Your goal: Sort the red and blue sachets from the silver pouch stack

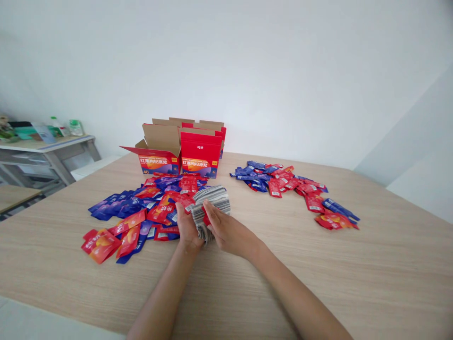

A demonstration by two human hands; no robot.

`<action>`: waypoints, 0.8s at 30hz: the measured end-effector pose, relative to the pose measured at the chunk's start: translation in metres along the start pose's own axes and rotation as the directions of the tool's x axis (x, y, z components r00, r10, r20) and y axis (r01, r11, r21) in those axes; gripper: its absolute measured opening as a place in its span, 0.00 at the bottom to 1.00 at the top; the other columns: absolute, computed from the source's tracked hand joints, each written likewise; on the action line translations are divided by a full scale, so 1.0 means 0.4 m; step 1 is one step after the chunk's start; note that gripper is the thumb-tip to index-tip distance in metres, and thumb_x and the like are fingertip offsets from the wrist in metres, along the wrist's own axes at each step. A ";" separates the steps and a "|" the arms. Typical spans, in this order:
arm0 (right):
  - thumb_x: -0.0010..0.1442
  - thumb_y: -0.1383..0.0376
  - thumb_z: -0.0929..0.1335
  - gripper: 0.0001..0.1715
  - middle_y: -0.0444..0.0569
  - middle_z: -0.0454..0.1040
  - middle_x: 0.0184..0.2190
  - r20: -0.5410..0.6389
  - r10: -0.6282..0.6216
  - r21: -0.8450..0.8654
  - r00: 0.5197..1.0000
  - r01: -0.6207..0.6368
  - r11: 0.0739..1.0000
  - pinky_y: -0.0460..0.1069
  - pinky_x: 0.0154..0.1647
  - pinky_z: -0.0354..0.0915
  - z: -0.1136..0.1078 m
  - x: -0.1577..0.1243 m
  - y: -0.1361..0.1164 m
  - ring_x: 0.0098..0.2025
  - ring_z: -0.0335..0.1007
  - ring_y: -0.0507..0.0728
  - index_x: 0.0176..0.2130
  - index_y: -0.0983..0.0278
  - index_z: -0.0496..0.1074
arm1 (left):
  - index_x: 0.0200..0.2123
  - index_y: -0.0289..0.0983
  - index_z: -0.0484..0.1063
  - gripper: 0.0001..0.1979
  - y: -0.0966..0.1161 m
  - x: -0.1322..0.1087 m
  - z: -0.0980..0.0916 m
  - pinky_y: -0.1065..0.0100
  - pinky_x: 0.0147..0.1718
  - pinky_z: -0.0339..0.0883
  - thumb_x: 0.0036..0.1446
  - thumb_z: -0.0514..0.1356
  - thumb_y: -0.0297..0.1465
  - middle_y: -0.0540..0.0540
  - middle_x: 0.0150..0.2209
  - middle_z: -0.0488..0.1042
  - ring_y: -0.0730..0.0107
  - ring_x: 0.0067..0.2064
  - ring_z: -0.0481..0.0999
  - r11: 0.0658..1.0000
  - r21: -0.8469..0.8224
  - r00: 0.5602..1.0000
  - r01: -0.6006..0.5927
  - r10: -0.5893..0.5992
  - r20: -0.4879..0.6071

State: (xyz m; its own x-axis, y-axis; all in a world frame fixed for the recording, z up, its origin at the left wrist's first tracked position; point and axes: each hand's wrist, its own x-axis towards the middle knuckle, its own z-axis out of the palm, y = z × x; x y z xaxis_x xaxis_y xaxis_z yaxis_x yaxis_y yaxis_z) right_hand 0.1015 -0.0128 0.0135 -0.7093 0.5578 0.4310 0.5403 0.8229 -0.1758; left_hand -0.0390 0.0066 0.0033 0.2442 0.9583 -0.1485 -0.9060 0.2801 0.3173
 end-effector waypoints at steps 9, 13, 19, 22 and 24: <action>0.69 0.70 0.60 0.31 0.68 0.57 0.67 -0.043 -0.136 -0.061 0.990 0.134 0.989 0.58 0.70 0.56 -0.008 0.008 0.000 0.72 0.47 0.60 0.68 0.76 0.52 | 0.57 0.26 0.68 0.47 0.044 0.002 0.001 0.52 0.58 0.66 0.62 0.34 0.60 0.31 0.48 0.79 0.48 0.56 0.75 0.997 -0.079 0.999 -0.012 0.008 -0.047; 0.70 0.71 0.59 0.35 0.68 0.55 0.68 -0.053 -0.172 -0.055 0.984 0.169 0.984 0.58 0.71 0.54 0.012 0.006 0.018 0.73 0.43 0.59 0.71 0.75 0.43 | 0.57 0.29 0.69 0.45 0.036 0.007 -0.009 0.53 0.55 0.69 0.60 0.38 0.61 0.33 0.47 0.79 0.48 0.56 0.75 0.998 -0.060 1.000 0.016 -0.017 -0.015; 0.69 0.71 0.59 0.40 0.67 0.49 0.71 -0.102 -0.162 -0.068 0.982 0.156 0.986 0.60 0.72 0.52 0.042 0.003 0.049 0.74 0.37 0.59 0.72 0.72 0.35 | 0.51 0.33 0.74 0.44 0.023 -0.004 0.012 0.52 0.49 0.74 0.60 0.36 0.62 0.38 0.43 0.80 0.48 0.51 0.78 0.998 0.032 0.999 0.052 -0.052 0.008; 0.68 0.72 0.60 0.36 0.68 0.48 0.71 -0.114 -0.125 -0.104 0.986 0.113 0.988 0.62 0.72 0.49 0.038 0.003 0.044 0.74 0.34 0.60 0.71 0.73 0.44 | 0.50 0.31 0.75 0.44 0.019 -0.010 0.021 0.54 0.47 0.75 0.62 0.36 0.60 0.37 0.42 0.80 0.49 0.49 0.79 0.997 0.029 0.997 0.069 -0.070 0.029; 0.67 0.72 0.60 0.33 0.67 0.48 0.71 -0.092 -0.102 -0.133 0.991 0.089 0.987 0.63 0.72 0.46 0.030 0.003 0.037 0.74 0.34 0.60 0.69 0.72 0.52 | 0.50 0.30 0.75 0.44 0.015 -0.012 0.023 0.55 0.46 0.76 0.62 0.36 0.60 0.36 0.42 0.80 0.50 0.48 0.80 0.998 0.017 0.996 0.067 -0.068 0.064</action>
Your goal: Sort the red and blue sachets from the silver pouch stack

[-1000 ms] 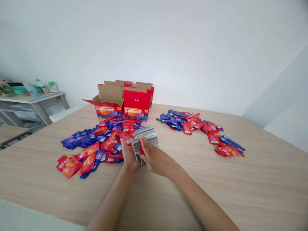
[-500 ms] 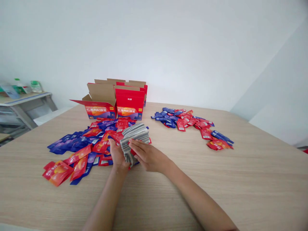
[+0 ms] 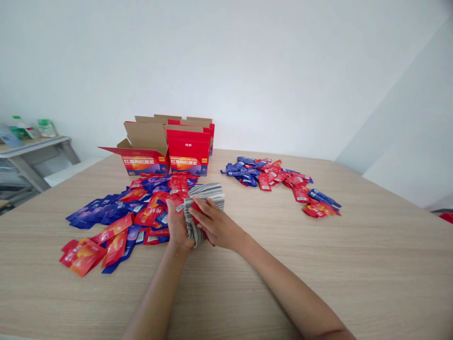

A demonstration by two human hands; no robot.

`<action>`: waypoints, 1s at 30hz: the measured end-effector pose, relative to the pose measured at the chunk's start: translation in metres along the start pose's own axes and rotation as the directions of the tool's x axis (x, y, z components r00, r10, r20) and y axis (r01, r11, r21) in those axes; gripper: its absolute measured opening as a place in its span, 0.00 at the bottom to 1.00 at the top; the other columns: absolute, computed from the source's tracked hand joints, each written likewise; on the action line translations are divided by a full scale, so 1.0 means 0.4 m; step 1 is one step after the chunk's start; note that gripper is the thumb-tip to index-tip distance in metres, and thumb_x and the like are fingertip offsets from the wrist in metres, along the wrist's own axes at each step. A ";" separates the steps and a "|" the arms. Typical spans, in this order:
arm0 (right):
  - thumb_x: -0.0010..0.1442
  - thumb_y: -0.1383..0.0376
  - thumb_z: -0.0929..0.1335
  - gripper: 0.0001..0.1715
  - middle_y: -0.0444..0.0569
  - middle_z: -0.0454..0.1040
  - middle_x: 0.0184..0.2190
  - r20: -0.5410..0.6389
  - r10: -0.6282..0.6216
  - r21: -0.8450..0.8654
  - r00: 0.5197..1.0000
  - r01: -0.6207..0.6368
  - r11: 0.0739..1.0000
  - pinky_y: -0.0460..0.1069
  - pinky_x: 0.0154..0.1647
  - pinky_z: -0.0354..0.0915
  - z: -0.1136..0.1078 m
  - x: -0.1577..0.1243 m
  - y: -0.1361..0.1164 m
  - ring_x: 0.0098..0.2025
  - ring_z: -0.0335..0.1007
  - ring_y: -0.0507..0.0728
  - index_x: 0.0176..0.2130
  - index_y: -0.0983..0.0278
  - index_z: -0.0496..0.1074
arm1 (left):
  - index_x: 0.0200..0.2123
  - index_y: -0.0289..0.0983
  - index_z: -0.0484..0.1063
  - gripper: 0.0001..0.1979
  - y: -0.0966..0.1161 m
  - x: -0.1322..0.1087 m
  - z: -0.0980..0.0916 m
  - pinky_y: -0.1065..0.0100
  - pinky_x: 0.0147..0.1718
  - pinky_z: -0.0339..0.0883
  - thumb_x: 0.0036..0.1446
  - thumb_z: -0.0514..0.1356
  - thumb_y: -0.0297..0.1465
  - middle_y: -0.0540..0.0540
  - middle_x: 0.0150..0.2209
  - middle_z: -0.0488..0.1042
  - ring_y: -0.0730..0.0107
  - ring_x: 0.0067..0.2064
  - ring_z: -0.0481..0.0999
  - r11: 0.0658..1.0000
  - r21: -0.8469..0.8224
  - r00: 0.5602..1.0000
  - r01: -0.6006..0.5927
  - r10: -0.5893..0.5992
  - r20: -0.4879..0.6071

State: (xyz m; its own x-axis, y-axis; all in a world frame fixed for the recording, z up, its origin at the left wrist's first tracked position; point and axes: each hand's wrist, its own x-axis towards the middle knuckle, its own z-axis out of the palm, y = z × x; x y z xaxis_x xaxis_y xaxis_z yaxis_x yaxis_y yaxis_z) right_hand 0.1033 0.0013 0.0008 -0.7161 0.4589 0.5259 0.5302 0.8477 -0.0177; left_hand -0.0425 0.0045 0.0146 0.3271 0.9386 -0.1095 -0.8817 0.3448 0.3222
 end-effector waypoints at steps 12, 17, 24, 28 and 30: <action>0.68 0.69 0.60 0.32 0.64 0.52 0.70 0.013 -0.031 -0.042 0.999 0.032 0.999 0.67 0.71 0.49 -0.005 0.001 0.000 0.74 0.35 0.62 0.68 0.70 0.53 | 0.33 0.31 0.76 0.29 0.005 0.001 0.008 0.66 0.33 0.78 0.71 0.41 0.41 0.42 0.27 0.80 0.68 0.27 0.81 1.000 0.001 0.997 -0.009 0.009 -0.079; 0.70 0.68 0.58 0.35 0.64 0.48 0.71 -0.051 0.085 -0.100 0.995 -0.090 0.991 0.69 0.71 0.46 -0.018 -0.001 0.020 0.74 0.35 0.63 0.71 0.70 0.46 | 0.42 0.32 0.78 0.25 -0.056 -0.002 0.012 0.61 0.39 0.78 0.69 0.45 0.41 0.40 0.32 0.82 0.61 0.36 0.83 0.993 0.032 0.992 0.111 -0.109 -0.061; 0.72 0.63 0.55 0.32 0.67 0.50 0.70 -0.184 0.251 -0.154 0.950 -0.280 0.948 0.71 0.70 0.42 -0.034 -0.005 0.041 0.74 0.39 0.64 0.71 0.70 0.46 | 0.56 0.34 0.73 0.25 -0.105 -0.002 -0.002 0.55 0.51 0.72 0.68 0.48 0.43 0.40 0.43 0.82 0.55 0.47 0.82 0.984 0.127 0.992 0.125 -0.120 -0.048; 0.73 0.62 0.56 0.32 0.61 0.49 0.72 -0.248 0.267 -0.121 0.931 -0.304 0.945 0.72 0.70 0.39 -0.051 -0.010 0.052 0.73 0.41 0.64 0.71 0.62 0.45 | 0.59 0.35 0.71 0.25 -0.115 0.003 -0.017 0.51 0.58 0.66 0.65 0.54 0.43 0.39 0.49 0.80 0.50 0.53 0.78 0.987 0.122 0.994 0.101 -0.105 0.033; 0.73 0.62 0.55 0.33 0.59 0.48 0.72 -0.262 0.286 -0.084 0.922 -0.317 0.945 0.73 0.70 0.38 -0.058 -0.011 0.056 0.73 0.42 0.64 0.72 0.59 0.42 | 0.58 0.35 0.72 0.25 -0.121 0.002 -0.020 0.49 0.59 0.64 0.63 0.57 0.41 0.40 0.50 0.80 0.49 0.54 0.77 0.989 0.106 0.992 0.108 -0.113 0.050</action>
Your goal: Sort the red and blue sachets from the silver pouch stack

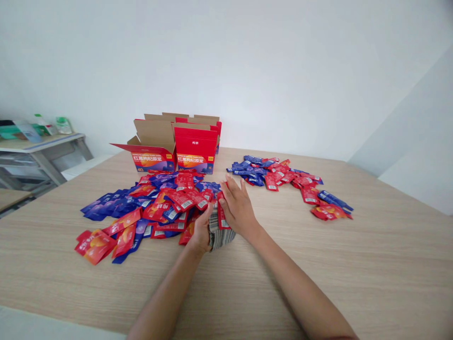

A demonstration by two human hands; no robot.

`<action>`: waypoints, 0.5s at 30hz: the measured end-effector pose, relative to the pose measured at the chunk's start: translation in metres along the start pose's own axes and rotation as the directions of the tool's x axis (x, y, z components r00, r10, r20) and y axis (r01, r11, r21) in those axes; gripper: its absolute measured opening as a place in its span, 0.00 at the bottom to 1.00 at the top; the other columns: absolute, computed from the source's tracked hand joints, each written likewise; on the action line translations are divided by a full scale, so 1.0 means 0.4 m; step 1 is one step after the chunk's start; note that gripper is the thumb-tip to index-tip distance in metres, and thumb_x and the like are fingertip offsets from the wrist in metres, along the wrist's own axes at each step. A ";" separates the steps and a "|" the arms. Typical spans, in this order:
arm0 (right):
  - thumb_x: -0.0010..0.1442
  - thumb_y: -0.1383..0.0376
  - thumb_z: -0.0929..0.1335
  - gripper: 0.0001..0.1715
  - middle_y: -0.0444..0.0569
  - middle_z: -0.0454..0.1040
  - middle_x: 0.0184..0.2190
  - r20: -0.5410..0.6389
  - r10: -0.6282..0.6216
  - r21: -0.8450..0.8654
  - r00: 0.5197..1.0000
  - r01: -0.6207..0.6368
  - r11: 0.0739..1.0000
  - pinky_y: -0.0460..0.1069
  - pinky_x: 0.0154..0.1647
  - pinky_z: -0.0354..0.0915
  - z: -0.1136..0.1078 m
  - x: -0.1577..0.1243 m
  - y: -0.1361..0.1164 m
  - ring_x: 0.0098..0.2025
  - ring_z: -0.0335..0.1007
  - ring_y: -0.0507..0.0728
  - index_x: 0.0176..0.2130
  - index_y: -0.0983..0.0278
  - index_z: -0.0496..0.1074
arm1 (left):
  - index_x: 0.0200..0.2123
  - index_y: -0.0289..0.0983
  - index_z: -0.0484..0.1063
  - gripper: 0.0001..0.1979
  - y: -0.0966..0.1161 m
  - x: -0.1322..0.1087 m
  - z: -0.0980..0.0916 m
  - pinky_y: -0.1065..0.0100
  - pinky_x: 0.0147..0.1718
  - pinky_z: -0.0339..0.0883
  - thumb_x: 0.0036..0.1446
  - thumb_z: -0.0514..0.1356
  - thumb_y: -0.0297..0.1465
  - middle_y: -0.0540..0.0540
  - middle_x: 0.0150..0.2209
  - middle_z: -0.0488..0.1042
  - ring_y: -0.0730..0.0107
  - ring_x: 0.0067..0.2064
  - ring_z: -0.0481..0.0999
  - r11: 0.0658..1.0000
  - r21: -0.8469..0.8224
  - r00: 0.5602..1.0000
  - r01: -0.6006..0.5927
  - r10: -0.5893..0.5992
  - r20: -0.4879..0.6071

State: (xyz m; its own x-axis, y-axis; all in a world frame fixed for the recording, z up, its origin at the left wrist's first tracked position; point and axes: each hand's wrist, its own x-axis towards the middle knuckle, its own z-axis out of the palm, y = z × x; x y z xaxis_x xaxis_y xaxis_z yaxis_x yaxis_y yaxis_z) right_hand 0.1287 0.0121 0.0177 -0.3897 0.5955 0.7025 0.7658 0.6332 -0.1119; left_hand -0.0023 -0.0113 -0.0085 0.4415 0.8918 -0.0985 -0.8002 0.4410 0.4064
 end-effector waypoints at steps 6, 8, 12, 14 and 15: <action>0.70 0.61 0.62 0.32 0.60 0.47 0.72 -0.082 0.118 0.003 0.990 -0.119 0.993 0.75 0.69 0.39 0.018 -0.008 -0.018 0.74 0.38 0.69 0.69 0.60 0.52 | 0.54 0.34 0.75 0.27 -0.007 0.001 0.007 0.48 0.58 0.66 0.63 0.53 0.48 0.37 0.50 0.79 0.47 0.55 0.76 0.998 -0.056 1.000 0.007 -0.008 -0.016; 0.70 0.66 0.61 0.27 0.59 0.57 0.68 -0.048 0.063 0.035 0.997 -0.061 0.998 0.70 0.70 0.46 0.027 -0.012 -0.031 0.72 0.47 0.66 0.67 0.59 0.59 | 0.53 0.34 0.75 0.28 -0.004 0.001 0.009 0.50 0.58 0.66 0.64 0.52 0.49 0.37 0.50 0.79 0.48 0.56 0.75 0.997 -0.066 0.998 -0.050 0.048 -0.039; 0.70 0.65 0.61 0.26 0.60 0.64 0.65 0.021 0.011 0.227 1.000 -0.015 0.974 0.61 0.69 0.56 0.034 -0.015 -0.063 0.68 0.57 0.61 0.65 0.63 0.61 | 0.51 0.33 0.75 0.29 0.015 -0.005 0.014 0.55 0.57 0.67 0.66 0.48 0.50 0.37 0.47 0.80 0.52 0.56 0.76 0.993 -0.059 0.989 -0.099 0.091 -0.116; 0.67 0.57 0.67 0.35 0.63 0.59 0.67 0.032 0.088 0.307 0.996 -0.093 0.947 0.61 0.69 0.56 0.039 -0.017 -0.084 0.69 0.54 0.63 0.67 0.66 0.58 | 0.50 0.31 0.76 0.32 0.027 -0.011 0.018 0.57 0.56 0.68 0.66 0.47 0.52 0.37 0.45 0.81 0.53 0.54 0.77 0.990 -0.050 0.982 -0.134 0.126 -0.141; 0.63 0.54 0.70 0.41 0.64 0.58 0.68 0.043 0.115 0.337 0.992 -0.123 0.933 0.62 0.69 0.56 0.043 -0.019 -0.094 0.70 0.52 0.65 0.67 0.67 0.56 | 0.50 0.31 0.76 0.33 0.033 -0.012 0.020 0.58 0.56 0.68 0.66 0.45 0.52 0.37 0.44 0.81 0.55 0.53 0.78 0.985 -0.046 0.975 -0.165 0.156 -0.158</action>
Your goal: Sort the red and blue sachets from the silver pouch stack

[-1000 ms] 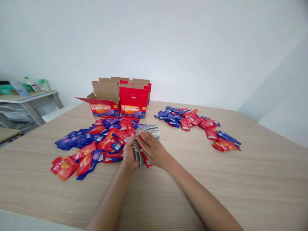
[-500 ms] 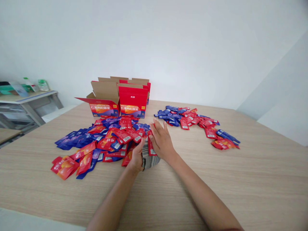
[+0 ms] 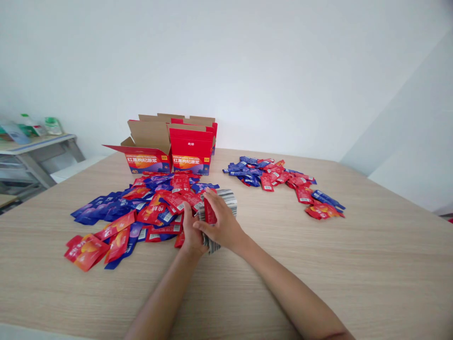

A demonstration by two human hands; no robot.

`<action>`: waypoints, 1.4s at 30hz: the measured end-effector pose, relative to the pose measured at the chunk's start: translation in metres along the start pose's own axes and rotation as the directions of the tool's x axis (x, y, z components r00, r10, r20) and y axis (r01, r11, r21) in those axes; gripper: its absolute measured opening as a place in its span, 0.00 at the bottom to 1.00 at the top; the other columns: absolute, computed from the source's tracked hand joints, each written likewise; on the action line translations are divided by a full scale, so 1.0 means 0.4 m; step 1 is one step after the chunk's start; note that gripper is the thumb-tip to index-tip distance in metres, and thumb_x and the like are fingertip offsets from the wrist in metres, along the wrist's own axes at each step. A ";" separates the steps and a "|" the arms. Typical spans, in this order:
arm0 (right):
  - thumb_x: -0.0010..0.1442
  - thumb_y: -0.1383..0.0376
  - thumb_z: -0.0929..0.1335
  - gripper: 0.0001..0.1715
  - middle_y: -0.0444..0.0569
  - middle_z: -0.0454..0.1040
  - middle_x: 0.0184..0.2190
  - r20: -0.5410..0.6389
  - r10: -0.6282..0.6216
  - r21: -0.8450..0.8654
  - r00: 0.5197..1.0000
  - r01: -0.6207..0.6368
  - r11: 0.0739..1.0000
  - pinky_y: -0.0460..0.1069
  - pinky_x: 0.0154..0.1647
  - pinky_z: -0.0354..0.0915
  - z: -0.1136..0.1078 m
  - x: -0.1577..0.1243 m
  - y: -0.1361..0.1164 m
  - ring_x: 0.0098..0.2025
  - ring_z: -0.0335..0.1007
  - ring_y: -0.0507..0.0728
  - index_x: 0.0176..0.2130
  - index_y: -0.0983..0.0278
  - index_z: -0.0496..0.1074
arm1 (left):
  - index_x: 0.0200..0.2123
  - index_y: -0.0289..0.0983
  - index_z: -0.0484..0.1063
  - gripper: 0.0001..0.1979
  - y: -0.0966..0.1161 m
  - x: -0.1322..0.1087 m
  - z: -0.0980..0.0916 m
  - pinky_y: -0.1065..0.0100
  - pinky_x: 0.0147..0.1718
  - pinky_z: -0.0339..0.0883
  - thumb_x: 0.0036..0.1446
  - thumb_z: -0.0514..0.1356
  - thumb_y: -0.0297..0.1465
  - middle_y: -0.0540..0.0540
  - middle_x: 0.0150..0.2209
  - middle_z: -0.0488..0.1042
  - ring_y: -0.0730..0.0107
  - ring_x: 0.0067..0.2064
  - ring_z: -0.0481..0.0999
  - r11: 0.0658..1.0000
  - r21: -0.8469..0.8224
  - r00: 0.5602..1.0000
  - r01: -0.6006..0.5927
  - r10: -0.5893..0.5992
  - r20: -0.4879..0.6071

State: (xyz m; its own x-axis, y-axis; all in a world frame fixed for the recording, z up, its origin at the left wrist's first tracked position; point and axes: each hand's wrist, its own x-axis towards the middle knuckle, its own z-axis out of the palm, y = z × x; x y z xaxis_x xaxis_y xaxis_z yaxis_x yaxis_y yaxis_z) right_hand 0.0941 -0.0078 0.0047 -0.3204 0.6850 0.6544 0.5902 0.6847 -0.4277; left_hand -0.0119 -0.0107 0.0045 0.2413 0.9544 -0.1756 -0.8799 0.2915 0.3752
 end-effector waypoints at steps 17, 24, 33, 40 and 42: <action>0.67 0.63 0.64 0.37 0.59 0.50 0.71 -0.111 0.141 0.044 0.984 -0.136 0.990 0.62 0.71 0.52 0.044 -0.027 -0.064 0.73 0.45 0.62 0.70 0.63 0.48 | 0.54 0.32 0.75 0.34 0.007 -0.006 0.029 0.65 0.57 0.65 0.69 0.40 0.50 0.41 0.41 0.82 0.61 0.52 0.79 0.982 0.002 0.977 -0.191 0.191 -0.090; 0.66 0.55 0.67 0.38 0.63 0.55 0.68 -0.290 0.278 0.326 0.916 -0.179 0.928 0.61 0.66 0.60 0.066 -0.016 -0.004 0.68 0.57 0.62 0.66 0.63 0.50 | 0.57 0.32 0.73 0.43 -0.007 -0.010 0.015 0.57 0.56 0.68 0.62 0.39 0.59 0.36 0.46 0.81 0.52 0.53 0.78 0.992 0.029 0.992 0.125 -0.126 0.010; 0.63 0.48 0.68 0.42 0.67 0.61 0.62 -0.358 0.313 0.510 0.880 -0.096 0.855 0.63 0.64 0.62 0.027 0.024 0.067 0.67 0.59 0.62 0.65 0.62 0.47 | 0.61 0.34 0.69 0.49 -0.054 -0.020 0.017 0.49 0.55 0.67 0.57 0.35 0.64 0.34 0.49 0.79 0.47 0.53 0.77 0.935 0.043 0.917 0.353 -0.354 0.182; 0.60 0.52 0.71 0.40 0.65 0.65 0.60 -0.303 0.346 0.571 0.888 -0.121 0.812 0.62 0.63 0.63 0.052 0.016 0.059 0.65 0.61 0.63 0.62 0.62 0.52 | 0.58 0.32 0.71 0.47 -0.042 -0.015 0.022 0.52 0.56 0.67 0.59 0.36 0.62 0.34 0.47 0.80 0.49 0.54 0.77 0.970 0.017 0.964 0.244 -0.244 0.101; 0.58 0.54 0.72 0.39 0.64 0.66 0.59 -0.245 0.341 0.567 0.908 -0.151 0.810 0.60 0.63 0.65 0.070 0.003 0.037 0.63 0.64 0.63 0.61 0.62 0.54 | 0.56 0.31 0.72 0.43 -0.026 -0.007 0.019 0.55 0.55 0.68 0.62 0.38 0.59 0.36 0.44 0.81 0.51 0.53 0.78 0.993 0.007 0.992 0.116 -0.116 0.043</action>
State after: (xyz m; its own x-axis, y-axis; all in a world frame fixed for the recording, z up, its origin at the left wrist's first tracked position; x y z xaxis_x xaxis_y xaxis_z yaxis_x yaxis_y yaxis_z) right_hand 0.0816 0.0100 -0.0181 0.0921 0.7940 0.6009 0.1067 0.5922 -0.7987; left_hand -0.0003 -0.0160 0.0081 0.3589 0.9161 -0.1789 -0.8434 0.4004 0.3583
